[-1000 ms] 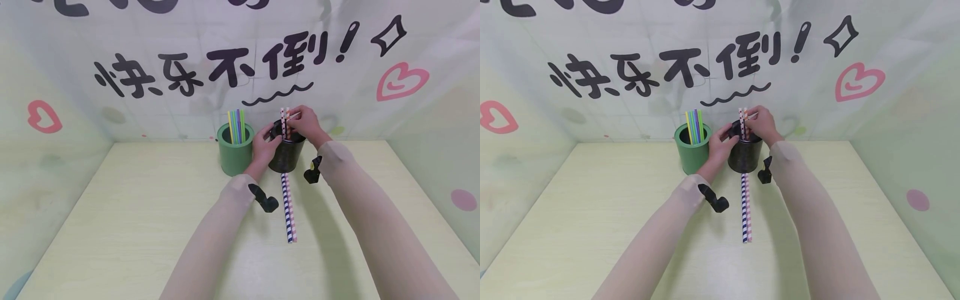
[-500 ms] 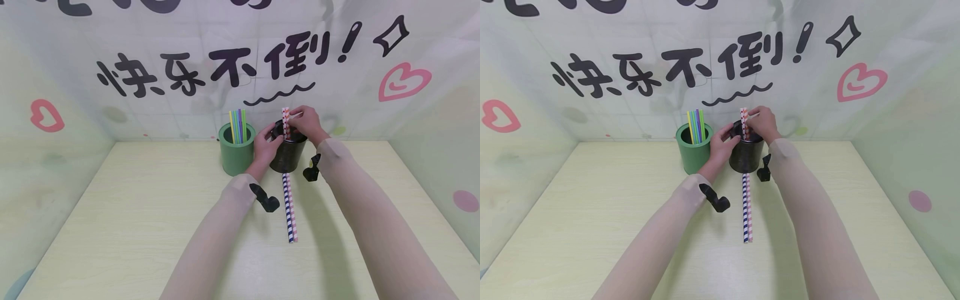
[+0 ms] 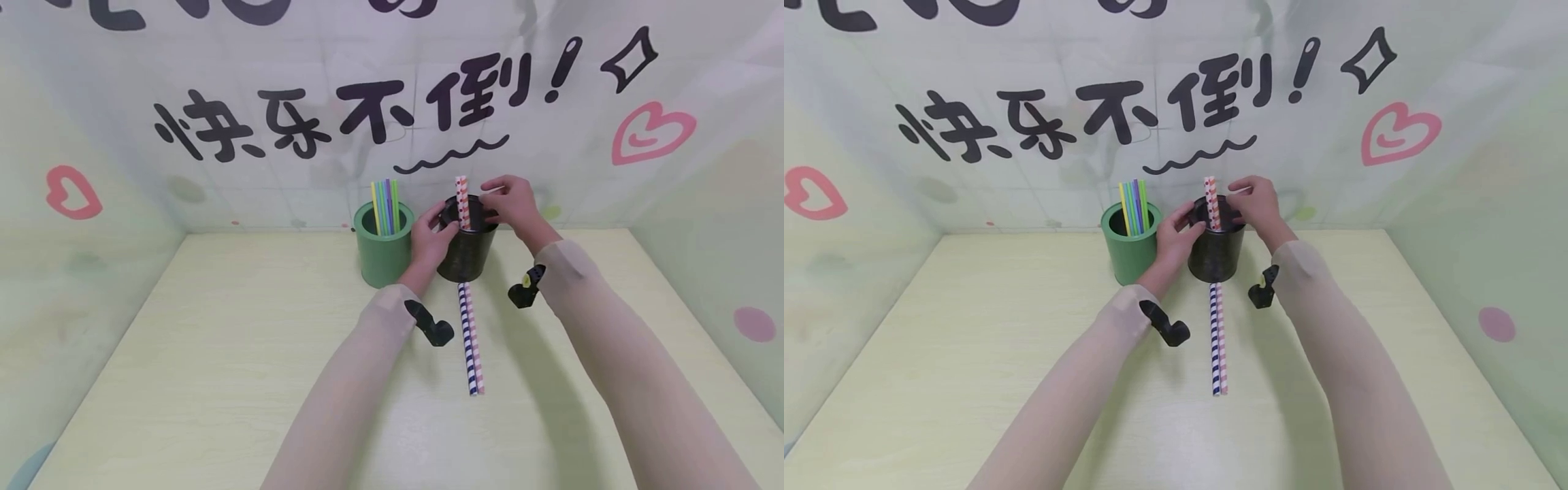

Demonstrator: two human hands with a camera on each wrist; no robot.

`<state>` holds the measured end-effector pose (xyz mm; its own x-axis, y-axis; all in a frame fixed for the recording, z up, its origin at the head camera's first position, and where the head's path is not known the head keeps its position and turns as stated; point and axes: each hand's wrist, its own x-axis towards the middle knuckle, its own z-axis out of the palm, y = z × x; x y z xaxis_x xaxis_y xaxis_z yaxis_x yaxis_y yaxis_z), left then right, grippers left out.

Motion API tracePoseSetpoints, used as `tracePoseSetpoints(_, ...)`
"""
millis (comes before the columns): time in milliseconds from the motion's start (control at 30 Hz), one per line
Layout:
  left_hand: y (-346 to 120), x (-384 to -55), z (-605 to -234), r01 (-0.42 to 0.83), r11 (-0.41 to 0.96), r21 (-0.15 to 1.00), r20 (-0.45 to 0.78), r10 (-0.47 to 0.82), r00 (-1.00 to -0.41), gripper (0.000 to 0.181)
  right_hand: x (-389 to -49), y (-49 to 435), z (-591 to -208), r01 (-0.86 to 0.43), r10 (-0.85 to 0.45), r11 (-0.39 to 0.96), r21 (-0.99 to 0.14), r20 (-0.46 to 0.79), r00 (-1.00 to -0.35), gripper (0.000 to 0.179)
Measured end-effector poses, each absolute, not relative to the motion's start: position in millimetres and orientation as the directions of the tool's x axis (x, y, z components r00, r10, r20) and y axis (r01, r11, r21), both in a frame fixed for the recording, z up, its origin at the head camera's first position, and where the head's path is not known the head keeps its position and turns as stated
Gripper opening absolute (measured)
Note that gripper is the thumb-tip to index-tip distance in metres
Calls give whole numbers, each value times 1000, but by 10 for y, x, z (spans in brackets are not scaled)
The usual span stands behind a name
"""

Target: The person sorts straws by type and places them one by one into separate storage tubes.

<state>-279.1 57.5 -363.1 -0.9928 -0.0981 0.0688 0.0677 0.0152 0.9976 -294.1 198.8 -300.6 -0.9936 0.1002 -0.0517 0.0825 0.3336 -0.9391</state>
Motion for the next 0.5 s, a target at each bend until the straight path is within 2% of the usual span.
tracePoseSetpoints(500,589,-2784,-3624,51,20,999,53,-108,-993,46,-2526,2195,-3081,14,-67,377,-926,-42,-997,31)
